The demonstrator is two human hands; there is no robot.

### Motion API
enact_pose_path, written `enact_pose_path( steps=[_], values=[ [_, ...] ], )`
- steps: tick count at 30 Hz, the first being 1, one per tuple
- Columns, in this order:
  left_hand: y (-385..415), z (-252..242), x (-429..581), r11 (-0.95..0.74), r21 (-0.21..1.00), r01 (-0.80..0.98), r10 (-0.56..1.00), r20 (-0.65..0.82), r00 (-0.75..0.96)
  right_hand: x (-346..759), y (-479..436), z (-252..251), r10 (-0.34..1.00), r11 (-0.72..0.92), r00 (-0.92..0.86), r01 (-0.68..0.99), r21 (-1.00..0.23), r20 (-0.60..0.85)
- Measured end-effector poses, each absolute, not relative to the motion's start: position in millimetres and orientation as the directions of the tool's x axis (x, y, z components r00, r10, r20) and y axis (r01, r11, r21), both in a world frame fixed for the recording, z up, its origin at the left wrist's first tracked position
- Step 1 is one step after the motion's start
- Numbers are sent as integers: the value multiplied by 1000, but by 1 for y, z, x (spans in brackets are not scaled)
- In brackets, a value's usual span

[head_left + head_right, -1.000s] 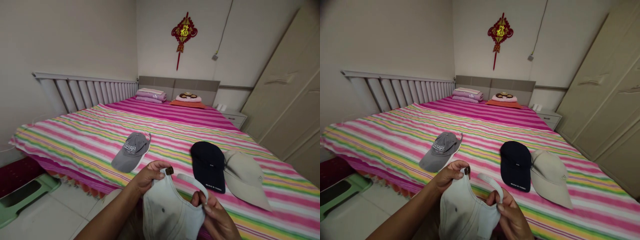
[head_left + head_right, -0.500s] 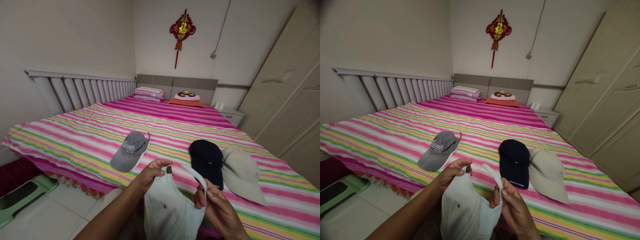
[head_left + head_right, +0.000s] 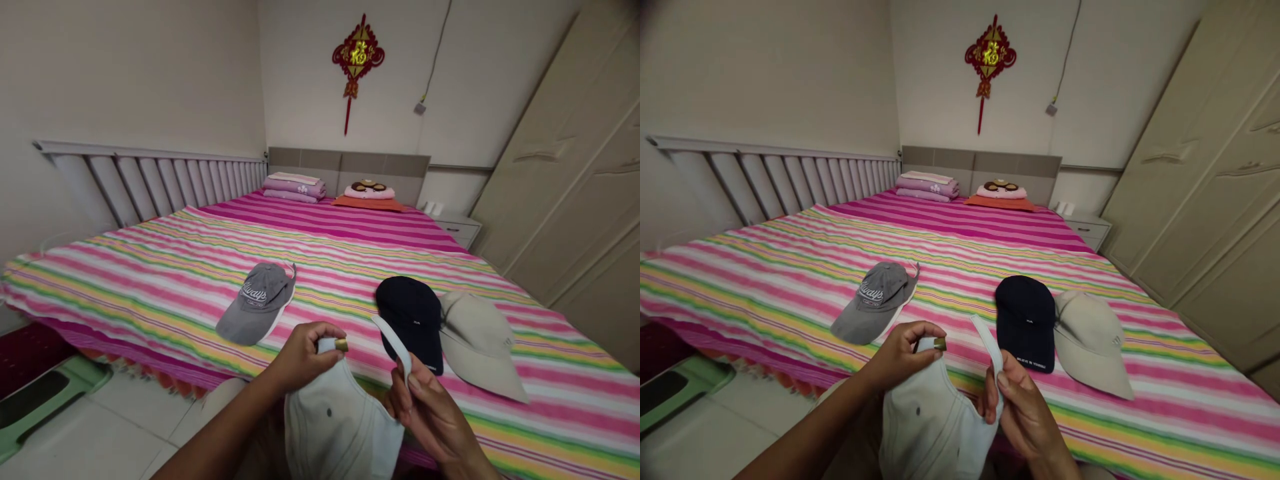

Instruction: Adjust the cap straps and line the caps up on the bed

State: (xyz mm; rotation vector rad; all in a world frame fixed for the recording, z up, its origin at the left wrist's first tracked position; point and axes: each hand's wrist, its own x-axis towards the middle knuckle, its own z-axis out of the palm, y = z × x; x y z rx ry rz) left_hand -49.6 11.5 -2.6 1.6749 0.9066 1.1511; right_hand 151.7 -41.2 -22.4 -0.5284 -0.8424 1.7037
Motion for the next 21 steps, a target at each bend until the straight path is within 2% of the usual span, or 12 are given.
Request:
enact_pose_path(
  steps=[4,8,12,17,21],
  values=[
    [11,0,-55,-547,804,234,816,449,365,150,-41,-24,951,-124,-294,-648,-752,97],
    [9,2,-58,-606,723,331,775,444,450,152,-42,-26,946,-130,-305,-658,-742,105],
    [6,1,-57,-555,776,300,807,415,421,154,-44,-23,936,-127,-332,-630,-766,118],
    [0,1,-53,-360,929,83,868,301,395,157,-45,-17,912,-142,-392,-584,-799,124],
    [-2,-1,-51,-272,962,-27,870,257,420,157,-45,-11,900,-150,-422,-530,-835,106]
  ],
)
